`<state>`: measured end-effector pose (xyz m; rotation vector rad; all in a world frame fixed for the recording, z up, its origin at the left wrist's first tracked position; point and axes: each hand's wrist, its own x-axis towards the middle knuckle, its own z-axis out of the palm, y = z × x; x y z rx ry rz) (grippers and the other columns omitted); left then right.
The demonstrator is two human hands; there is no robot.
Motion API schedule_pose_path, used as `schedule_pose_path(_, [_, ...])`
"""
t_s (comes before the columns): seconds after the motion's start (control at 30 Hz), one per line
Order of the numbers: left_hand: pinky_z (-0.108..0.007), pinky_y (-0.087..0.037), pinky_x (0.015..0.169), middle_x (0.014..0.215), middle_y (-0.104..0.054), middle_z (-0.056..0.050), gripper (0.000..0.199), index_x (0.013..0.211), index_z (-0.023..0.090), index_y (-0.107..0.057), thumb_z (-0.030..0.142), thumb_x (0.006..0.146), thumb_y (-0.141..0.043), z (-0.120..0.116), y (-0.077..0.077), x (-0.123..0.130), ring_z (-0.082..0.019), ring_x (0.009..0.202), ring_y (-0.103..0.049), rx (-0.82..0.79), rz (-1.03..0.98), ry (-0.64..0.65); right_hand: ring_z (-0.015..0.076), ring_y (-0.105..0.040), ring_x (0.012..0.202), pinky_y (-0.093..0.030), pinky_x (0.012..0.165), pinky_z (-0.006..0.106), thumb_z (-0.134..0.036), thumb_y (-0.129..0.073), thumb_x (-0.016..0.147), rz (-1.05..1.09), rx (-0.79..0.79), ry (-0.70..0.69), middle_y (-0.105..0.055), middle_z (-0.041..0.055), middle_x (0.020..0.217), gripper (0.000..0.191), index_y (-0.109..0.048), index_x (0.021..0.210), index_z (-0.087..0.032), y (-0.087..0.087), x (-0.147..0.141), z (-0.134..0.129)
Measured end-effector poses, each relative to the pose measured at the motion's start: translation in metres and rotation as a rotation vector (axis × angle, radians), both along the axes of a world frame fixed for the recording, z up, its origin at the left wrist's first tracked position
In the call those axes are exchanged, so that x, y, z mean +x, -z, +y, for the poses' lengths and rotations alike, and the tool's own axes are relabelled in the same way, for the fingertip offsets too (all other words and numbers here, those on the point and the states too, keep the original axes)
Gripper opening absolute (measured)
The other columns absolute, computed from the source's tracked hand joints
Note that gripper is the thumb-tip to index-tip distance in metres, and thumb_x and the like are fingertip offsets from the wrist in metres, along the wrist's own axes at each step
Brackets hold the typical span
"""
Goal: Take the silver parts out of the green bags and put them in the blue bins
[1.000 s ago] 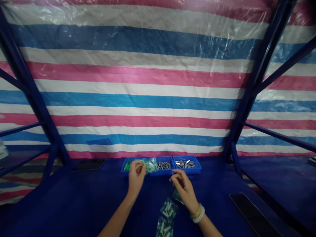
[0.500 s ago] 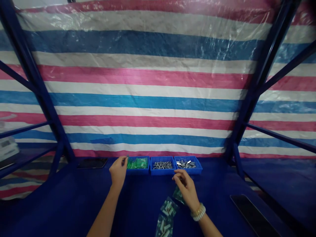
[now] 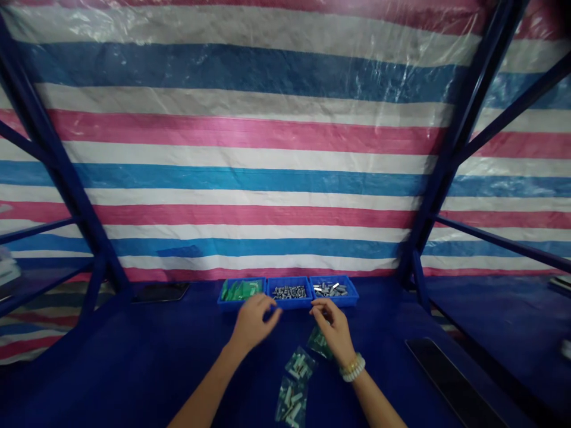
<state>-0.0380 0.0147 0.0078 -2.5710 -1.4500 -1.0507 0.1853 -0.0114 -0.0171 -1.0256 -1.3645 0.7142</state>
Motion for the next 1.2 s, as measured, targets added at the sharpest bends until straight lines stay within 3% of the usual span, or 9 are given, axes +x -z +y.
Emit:
schedule_pose_path(0.07, [-0.031,-0.045,0.078,0.093,-0.061,-0.004,0.025,0.092,0.023,-0.065,0.035,0.071,-0.071,-0.016,0.008,0.021,-0.022,0.088,-0.057,-0.219,0.078,0.238,0.0200,-0.064,0.071,-0.048,0.064,0.028,-0.040,-0.057,0.085,0.000,-0.007,0.011,-0.068,0.0054,0.076,0.025,-0.063,0.091,-0.016,0.001,0.000,0.001])
schedule_pose_path(0.17, [-0.029,-0.045,0.076,0.095,-0.058,-0.003,0.035,0.089,0.022,-0.063,0.035,0.060,-0.078,-0.028,0.018,0.037,-0.022,0.089,-0.055,-0.441,0.119,0.389,0.0203,-0.064,0.070,-0.048,0.062,0.027,-0.038,-0.056,0.085,0.005,-0.011,0.024,-0.068,0.0056,0.076,0.023,-0.063,0.091,-0.017,0.000,0.000,0.002])
schedule_pose_path(0.3, [-0.026,-0.044,0.070,0.088,-0.056,-0.001,0.022,0.087,0.021,-0.059,0.018,0.066,-0.067,-0.025,0.021,0.036,-0.018,0.080,-0.054,-0.586,0.042,0.373,0.0203,-0.064,0.071,-0.048,0.062,0.027,-0.037,-0.056,0.085,0.002,-0.002,0.035,-0.068,0.0056,0.076,0.022,-0.063,0.090,-0.017,0.000,0.000,0.003])
schedule_pose_path(0.57, [-0.029,-0.044,0.077,0.095,-0.056,-0.001,0.057,0.110,0.021,-0.053,0.003,0.057,-0.061,-0.014,0.024,0.026,-0.019,0.086,-0.053,-0.697,-0.084,0.354,0.0199,-0.063,0.070,-0.047,0.062,0.027,-0.040,-0.056,0.085,-0.006,-0.012,0.015,-0.067,0.0058,0.076,0.026,-0.063,0.091,-0.016,0.006,0.000,0.005])
schedule_pose_path(0.8, [-0.022,-0.046,0.060,0.102,-0.048,-0.001,0.050,0.110,0.022,-0.049,0.013,0.064,-0.069,-0.007,0.020,0.030,-0.012,0.074,-0.055,-0.745,-0.705,0.315,0.0186,-0.062,0.072,-0.049,0.063,0.027,-0.037,-0.069,0.075,0.095,-0.100,-0.122,-0.067,0.0062,0.086,0.030,-0.064,0.097,-0.017,0.012,-0.008,0.008])
schedule_pose_path(0.93, [-0.024,-0.049,0.064,0.102,-0.051,-0.001,0.057,0.112,0.024,-0.048,0.018,0.063,-0.076,-0.009,0.020,0.035,-0.014,0.079,-0.060,-0.700,-0.898,0.360,0.0153,-0.059,0.059,-0.048,0.055,0.026,-0.034,-0.074,0.070,0.206,-0.221,-0.352,-0.064,0.0012,0.071,0.028,-0.063,0.089,-0.017,0.015,-0.013,0.008])
schedule_pose_path(1.0, [-0.026,-0.051,0.066,0.094,-0.055,-0.001,0.047,0.107,0.022,-0.052,0.019,0.066,-0.075,-0.010,0.019,0.037,-0.015,0.078,-0.062,-0.629,-0.899,0.354,0.0149,-0.058,0.057,-0.047,0.053,0.026,-0.032,-0.073,0.071,0.201,-0.199,-0.350,-0.061,-0.0007,0.066,0.021,-0.062,0.083,-0.018,0.014,-0.014,0.008])
schedule_pose_path(1.1, [-0.032,-0.052,0.073,0.080,-0.060,-0.002,0.009,0.081,0.018,-0.057,0.016,0.077,-0.065,-0.013,0.014,0.036,-0.018,0.081,-0.063,-0.343,-0.745,0.397,0.0184,-0.061,0.071,-0.050,0.067,0.032,-0.020,-0.066,0.076,0.034,0.061,-0.194,-0.063,0.0018,0.074,0.006,-0.061,0.075,-0.019,0.007,-0.010,0.004])
schedule_pose_path(1.2, [-0.038,-0.050,0.083,0.086,-0.065,-0.006,0.017,0.069,0.018,-0.058,0.006,0.082,-0.055,-0.019,0.007,0.031,-0.022,0.096,-0.059,0.128,-0.411,0.473,0.0238,-0.056,0.099,-0.044,0.088,0.043,-0.007,-0.053,0.081,-0.244,0.435,-0.034,-0.064,0.0052,0.092,0.019,-0.060,0.068,-0.020,0.002,-0.004,-0.002])
